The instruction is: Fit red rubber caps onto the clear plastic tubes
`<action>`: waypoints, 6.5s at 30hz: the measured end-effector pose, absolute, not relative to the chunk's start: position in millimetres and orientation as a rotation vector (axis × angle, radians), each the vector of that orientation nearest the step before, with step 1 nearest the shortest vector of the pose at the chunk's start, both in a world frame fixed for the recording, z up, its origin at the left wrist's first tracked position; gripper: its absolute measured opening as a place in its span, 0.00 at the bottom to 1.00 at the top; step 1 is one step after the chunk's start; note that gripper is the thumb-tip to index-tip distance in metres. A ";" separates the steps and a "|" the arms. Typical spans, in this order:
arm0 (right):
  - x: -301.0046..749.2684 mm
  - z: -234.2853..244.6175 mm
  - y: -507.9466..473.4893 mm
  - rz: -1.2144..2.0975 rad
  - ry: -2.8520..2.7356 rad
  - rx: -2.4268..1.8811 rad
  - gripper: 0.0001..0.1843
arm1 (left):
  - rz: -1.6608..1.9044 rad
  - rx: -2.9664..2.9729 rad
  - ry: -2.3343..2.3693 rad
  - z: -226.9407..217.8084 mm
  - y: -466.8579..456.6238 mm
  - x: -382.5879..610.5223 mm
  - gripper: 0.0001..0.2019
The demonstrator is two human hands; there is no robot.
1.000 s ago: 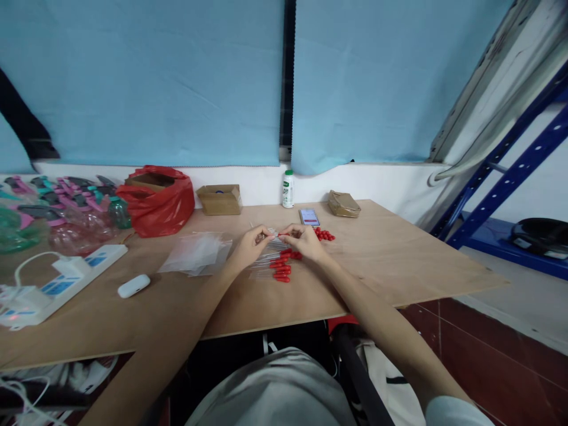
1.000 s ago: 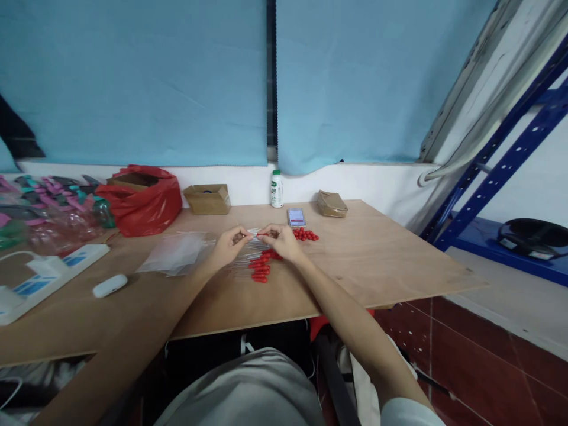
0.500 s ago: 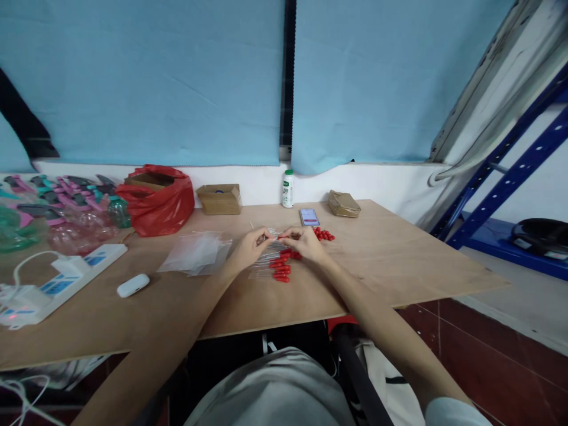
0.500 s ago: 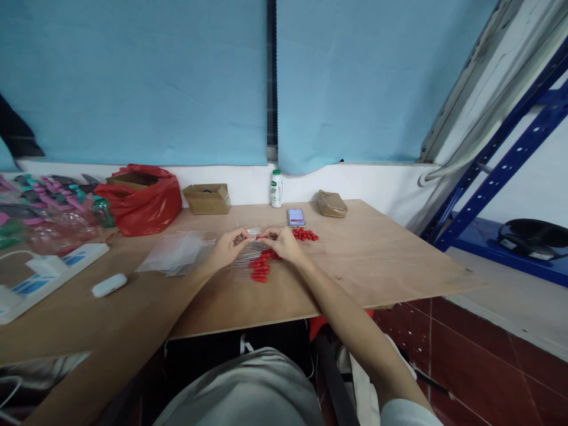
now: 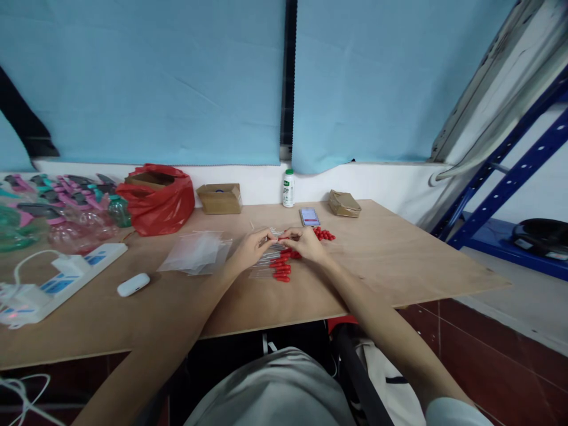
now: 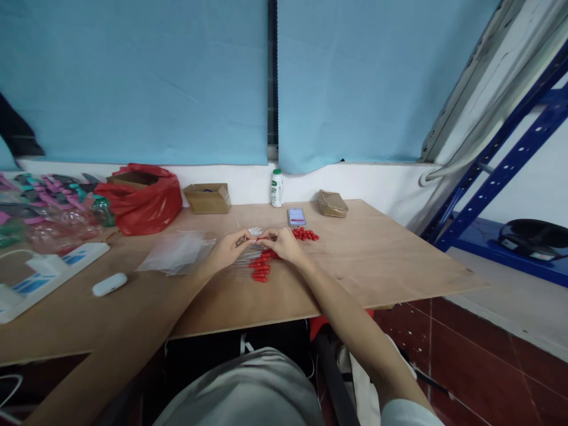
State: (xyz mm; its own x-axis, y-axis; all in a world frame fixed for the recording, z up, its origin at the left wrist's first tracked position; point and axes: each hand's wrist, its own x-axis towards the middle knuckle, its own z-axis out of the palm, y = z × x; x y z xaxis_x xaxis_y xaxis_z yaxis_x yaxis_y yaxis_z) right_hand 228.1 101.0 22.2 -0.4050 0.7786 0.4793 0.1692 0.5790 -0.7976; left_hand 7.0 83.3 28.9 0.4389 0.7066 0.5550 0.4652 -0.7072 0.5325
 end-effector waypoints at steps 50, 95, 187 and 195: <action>229.3 25.6 96.4 0.919 -1.799 -0.697 0.17 | 1.202 2.103 1.030 15.7 97.4 7.5 0.16; 236.4 21.4 107.6 0.762 -1.962 -0.795 0.14 | 1.162 2.218 1.079 10.9 96.4 15.1 0.14; 250.0 14.1 239.1 0.427 -2.509 -1.416 0.17 | 0.952 2.545 1.346 -0.9 129.5 -22.6 0.13; 249.4 17.4 239.1 0.472 -2.578 -1.314 0.22 | 0.927 2.509 1.380 0.1 126.3 -21.5 0.12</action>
